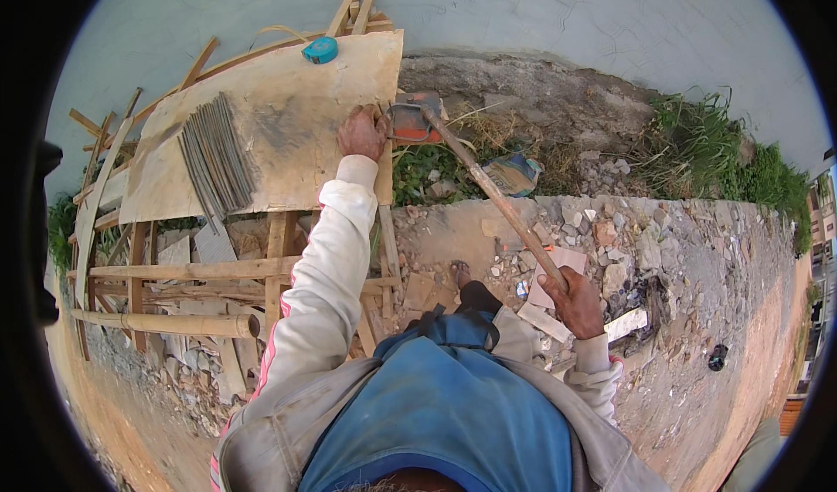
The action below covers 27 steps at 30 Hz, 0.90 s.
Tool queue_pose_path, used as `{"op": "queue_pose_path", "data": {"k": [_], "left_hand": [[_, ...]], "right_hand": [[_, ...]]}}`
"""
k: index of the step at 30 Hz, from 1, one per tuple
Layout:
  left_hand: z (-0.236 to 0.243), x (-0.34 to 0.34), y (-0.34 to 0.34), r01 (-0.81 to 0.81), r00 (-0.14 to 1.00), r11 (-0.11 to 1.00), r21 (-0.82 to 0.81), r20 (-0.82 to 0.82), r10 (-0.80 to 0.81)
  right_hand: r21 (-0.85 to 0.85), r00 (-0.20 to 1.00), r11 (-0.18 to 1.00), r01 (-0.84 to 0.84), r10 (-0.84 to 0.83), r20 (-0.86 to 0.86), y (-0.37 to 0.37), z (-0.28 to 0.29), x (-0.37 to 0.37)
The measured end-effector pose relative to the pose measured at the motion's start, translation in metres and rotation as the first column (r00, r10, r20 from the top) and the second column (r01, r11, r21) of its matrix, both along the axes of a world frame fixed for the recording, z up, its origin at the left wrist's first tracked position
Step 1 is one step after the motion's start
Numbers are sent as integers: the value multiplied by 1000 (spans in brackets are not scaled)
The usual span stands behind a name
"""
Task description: The person repeatedly bends thin metal rods using a hammer and a metal clamp on a wooden workbench. The person holds each rod in the clamp and strikes it with the hammer to create a bend, then places the bent rod aside.
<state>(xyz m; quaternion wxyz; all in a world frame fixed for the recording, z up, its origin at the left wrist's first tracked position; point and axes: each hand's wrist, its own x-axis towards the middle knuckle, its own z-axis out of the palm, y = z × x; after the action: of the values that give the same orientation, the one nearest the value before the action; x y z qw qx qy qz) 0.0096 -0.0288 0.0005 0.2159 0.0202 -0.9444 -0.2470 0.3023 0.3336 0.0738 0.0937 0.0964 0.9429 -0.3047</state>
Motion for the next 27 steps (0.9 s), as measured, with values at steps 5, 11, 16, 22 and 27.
{"op": "queue_pose_path", "data": {"k": [5,11,16,22,27], "left_hand": [[-1,2,1,-8,999,1000,2,-48,8],[3,8,4,-36,999,998,54,19,35],[13,18,19,-178,979,983,51,110,172],[17,18,30,-287,951,906,311,205,231],[3,15,30,-203,978,767,609,91,187]], "right_hand": [[-172,999,985,-26,32,28,37,-20,-25],[-412,981,901,-138,67,-183,45,-41,-99],[-751,946,607,-260,5,-323,19,-45,-167],[-758,930,540,-366,193,-311,-5,-48,-237],[-648,845,544,-533,306,-438,-7,-53,-256]]}}
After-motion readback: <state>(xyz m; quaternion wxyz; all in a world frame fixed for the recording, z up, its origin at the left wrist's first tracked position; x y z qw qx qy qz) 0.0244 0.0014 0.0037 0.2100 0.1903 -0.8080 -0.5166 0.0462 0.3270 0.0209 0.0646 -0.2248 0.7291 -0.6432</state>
